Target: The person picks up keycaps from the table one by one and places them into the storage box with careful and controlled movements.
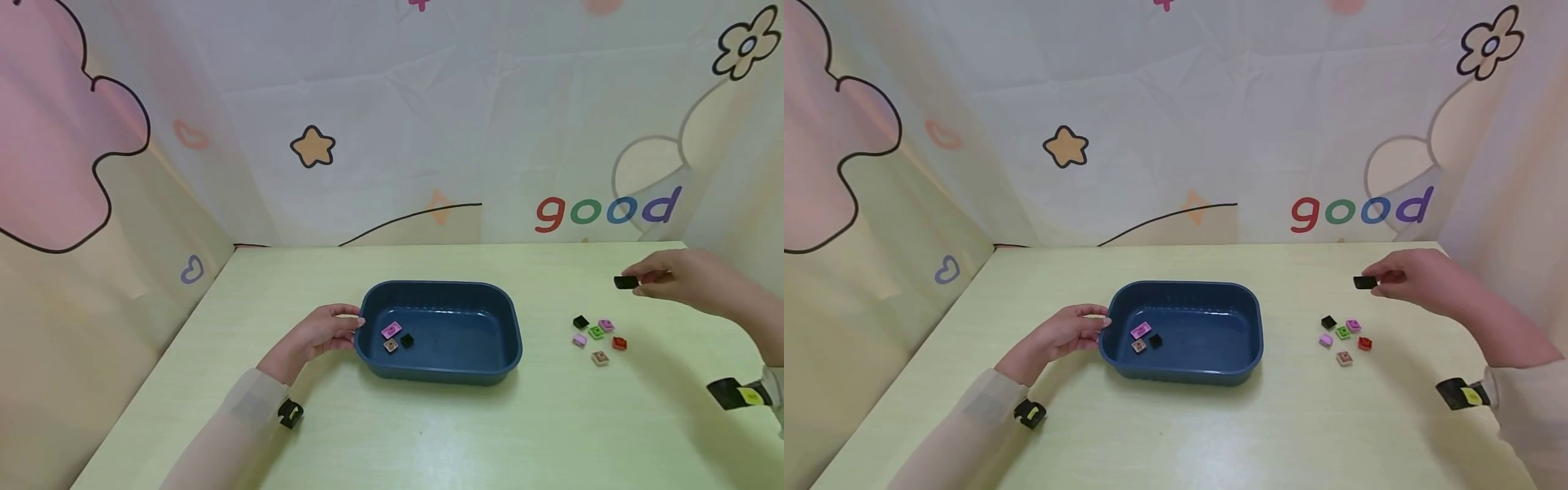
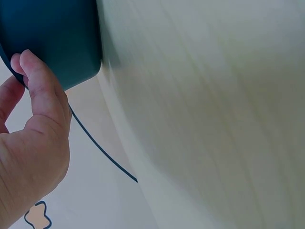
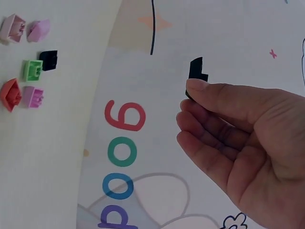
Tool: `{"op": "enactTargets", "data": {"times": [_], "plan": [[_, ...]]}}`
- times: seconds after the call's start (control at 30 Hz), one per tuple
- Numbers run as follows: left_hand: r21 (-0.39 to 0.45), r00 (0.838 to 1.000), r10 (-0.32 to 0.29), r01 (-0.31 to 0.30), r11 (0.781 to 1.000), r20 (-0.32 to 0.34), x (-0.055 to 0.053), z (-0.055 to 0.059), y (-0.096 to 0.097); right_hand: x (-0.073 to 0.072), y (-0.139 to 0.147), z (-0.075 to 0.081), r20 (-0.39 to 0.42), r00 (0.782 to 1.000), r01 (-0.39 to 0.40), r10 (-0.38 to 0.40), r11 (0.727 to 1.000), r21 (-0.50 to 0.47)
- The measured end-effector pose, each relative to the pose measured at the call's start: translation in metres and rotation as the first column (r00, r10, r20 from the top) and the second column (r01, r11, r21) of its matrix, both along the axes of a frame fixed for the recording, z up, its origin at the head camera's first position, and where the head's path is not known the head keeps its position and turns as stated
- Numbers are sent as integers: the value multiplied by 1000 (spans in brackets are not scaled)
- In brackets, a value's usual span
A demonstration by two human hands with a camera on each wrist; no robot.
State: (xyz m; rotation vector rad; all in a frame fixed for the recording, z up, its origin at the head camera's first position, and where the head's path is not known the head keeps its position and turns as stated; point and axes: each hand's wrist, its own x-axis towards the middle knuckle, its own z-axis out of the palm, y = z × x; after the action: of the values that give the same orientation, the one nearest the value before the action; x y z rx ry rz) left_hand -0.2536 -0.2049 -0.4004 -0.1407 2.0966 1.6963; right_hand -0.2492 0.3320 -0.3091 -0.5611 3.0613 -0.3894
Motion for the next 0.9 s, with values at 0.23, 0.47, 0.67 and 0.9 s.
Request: {"op": "enactTargets", "data": {"times": [0.23, 0.47, 0.67, 0.9], "plan": [[-1, 1000, 1, -1, 1000, 2, -1, -1, 1, 1, -25, 20, -11, 999, -33, 33, 999, 12], [22, 1000, -10, 9, 1000, 14, -2, -2, -1, -1, -47, 31, 30, 997, -77, 76, 997, 17], [15, 1000, -18, 18, 1000, 12, -2, -2, 0, -9, -67, 34, 51, 988, -143, 144, 989, -34], [-1, 1000, -10, 10, 1000, 8, -2, -1, 1, -19, -95, 38, 50, 979, -197, 200, 979, -57]]}}
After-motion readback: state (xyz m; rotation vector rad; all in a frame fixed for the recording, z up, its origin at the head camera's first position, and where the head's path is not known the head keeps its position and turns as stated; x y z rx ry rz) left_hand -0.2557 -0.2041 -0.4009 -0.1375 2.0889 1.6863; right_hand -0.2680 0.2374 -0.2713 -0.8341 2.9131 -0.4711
